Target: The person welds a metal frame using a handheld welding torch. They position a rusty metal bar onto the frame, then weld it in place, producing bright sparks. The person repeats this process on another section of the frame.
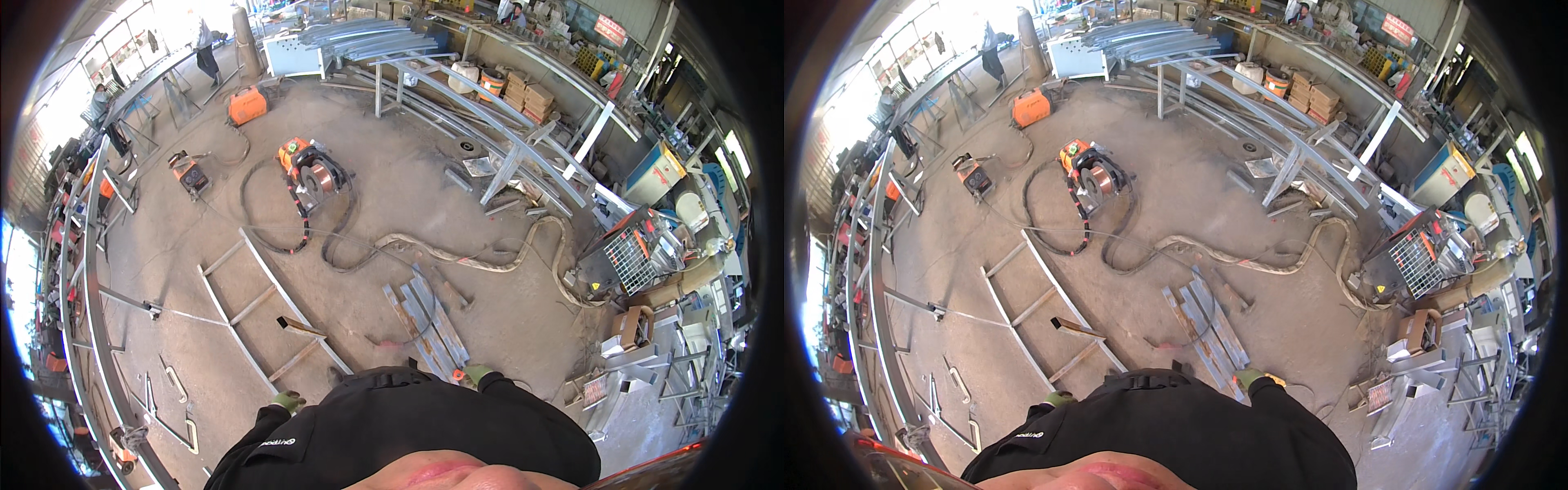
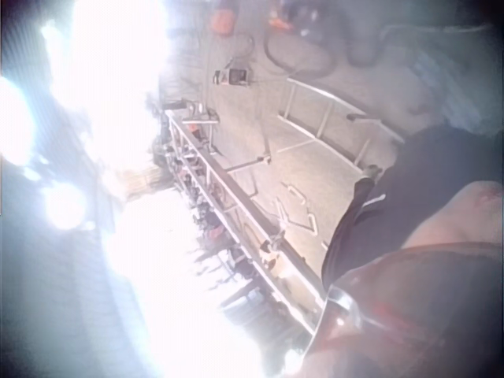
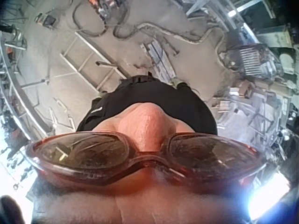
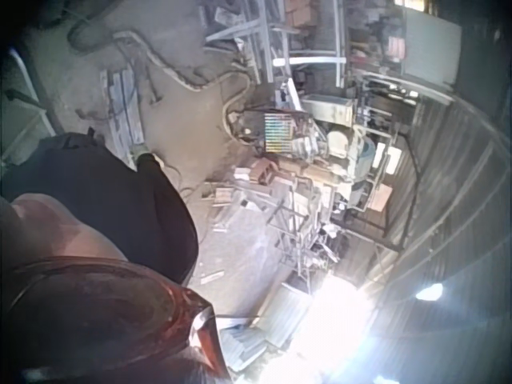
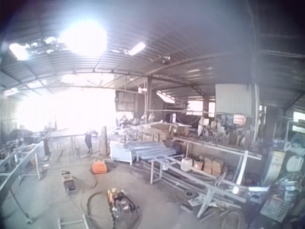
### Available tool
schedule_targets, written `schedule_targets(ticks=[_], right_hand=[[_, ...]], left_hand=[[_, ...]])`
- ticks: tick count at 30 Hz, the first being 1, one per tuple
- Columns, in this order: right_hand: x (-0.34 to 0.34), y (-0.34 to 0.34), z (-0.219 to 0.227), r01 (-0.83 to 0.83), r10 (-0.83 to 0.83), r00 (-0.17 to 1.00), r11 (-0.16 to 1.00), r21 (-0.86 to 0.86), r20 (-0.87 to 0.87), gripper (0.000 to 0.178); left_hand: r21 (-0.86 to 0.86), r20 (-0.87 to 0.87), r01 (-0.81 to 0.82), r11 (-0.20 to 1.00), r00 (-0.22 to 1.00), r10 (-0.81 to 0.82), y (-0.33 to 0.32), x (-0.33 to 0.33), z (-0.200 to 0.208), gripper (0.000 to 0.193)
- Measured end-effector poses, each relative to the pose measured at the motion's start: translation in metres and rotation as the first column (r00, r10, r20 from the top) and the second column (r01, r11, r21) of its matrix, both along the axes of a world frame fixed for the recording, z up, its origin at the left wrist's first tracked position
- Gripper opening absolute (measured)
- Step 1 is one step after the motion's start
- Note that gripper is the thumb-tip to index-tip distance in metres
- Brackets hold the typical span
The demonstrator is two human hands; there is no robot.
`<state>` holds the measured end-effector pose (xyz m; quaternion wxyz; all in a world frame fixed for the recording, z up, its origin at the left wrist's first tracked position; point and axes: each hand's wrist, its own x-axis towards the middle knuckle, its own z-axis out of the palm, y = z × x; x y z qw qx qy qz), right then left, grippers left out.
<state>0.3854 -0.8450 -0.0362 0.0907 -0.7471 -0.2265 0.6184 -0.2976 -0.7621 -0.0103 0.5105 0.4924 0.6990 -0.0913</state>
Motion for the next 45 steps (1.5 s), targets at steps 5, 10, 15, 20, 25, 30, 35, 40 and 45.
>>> schedule_targets(ticks=[5,10,15,20,25,30,35,40,45], right_hand=[[0.016,-0.006,-0.025,0.054,-0.052,0.995,0.998,-0.014,0.090,0.032],[0.024,0.002,-0.024,0.089,-0.077,0.991,0.989,-0.119,0.109,0.039],[0.009,0.027,-0.012,-0.327,0.321,0.942,0.943,0.055,0.096,0.029],[-0.030,0.050,0.005,-0.305,0.303,0.952,0.943,0.131,0.035,0.025],[-0.083,0.074,0.040,-0.217,0.217,0.976,0.975,0.053,0.004,0.023],[-0.119,0.077,0.053,-0.414,0.411,0.910,0.890,0.191,0.056,0.023],[-0.162,0.056,0.057,-0.150,0.151,0.989,0.984,0.097,-0.003,0.029],[-0.168,0.030,0.055,-0.121,0.138,0.983,0.983,-0.137,0.121,0.029],[-0.108,-0.019,-0.039,-0.826,0.701,0.563,0.474,0.305,0.438,0.017]], left_hand=[[-0.001,0.077,-0.035,0.999,0.996,0.035,-0.020,0.019,0.004,0.063],[-0.081,0.083,-0.110,0.991,0.990,0.117,-0.037,0.015,-0.003,0.066],[-0.037,-0.002,0.003,0.999,1.000,-0.003,-0.034,-0.011,-0.022,0.072],[-0.051,-0.031,-0.037,0.998,0.999,0.035,-0.025,-0.033,-0.027,0.074],[-0.056,0.009,-0.053,0.997,0.999,0.053,-0.021,-0.059,-0.037,0.075],[-0.143,0.058,-0.037,0.989,0.997,0.046,-0.024,-0.098,-0.057,0.076],[-0.201,-0.025,0.160,0.966,0.985,-0.169,-0.017,-0.136,-0.074,0.072],[-0.153,-0.055,0.162,0.975,0.984,-0.172,0.014,-0.159,-0.080,0.068],[-0.055,-0.020,0.103,0.993,0.994,-0.105,0.042,-0.147,-0.060,0.071]])
